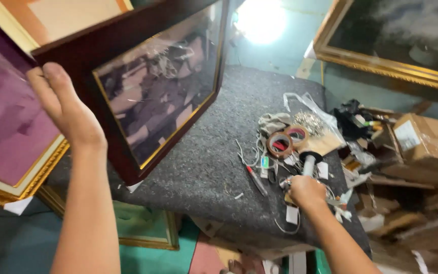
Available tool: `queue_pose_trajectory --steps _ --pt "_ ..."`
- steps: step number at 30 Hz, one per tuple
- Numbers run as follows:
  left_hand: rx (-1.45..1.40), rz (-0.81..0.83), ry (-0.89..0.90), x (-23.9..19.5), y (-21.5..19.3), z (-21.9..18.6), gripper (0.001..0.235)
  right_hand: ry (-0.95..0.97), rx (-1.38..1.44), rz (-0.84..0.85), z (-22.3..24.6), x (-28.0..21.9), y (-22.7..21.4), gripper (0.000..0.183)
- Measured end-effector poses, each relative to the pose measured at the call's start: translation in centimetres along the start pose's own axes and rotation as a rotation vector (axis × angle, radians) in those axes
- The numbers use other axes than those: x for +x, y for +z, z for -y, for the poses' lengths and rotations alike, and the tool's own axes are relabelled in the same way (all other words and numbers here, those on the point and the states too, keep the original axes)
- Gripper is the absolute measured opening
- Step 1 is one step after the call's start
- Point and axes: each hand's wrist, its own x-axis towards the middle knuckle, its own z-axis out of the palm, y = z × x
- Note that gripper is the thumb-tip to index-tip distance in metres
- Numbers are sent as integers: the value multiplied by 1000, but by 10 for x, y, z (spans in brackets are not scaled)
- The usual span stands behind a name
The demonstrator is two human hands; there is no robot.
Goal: Cleaning the glass of framed photographs and applying finishing tape to the frames on a workshop bench.
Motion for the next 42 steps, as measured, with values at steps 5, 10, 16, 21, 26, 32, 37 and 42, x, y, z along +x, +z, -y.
queue_pose_trajectory --steps 5,10,16,21,26,32,37,42 --pt "-88 60 299 -15 15 -41 31 -152 198 -205 39 -15 -95 28" --pt "-222 36 133 -23 23 -57 32 -903 782 -364 102 -74 -190 37" --pt "-163 -12 -20 -30 36 -79 56 -1523 838 -696 193 -61 -238 26" --pt "-190 37 12 -24 42 -78 54 -1664 901 -636 247 -66 -264 21" --pt "-41 -22 11 -23 43 -71 48 -1630 898 -690 258 -67 -266 18" --pt "-24 -112 -67 -31 46 -83 23 -1614 1056 -886 265 -61 -248 18" --pt "-55 -136 -72 -33 47 -78 15 -1676 989 -1370 270 -42 -241 19" --pt "-70 -129 -72 -38 50 -89 16 -1632 715 -1529 249 -54 -240 34"
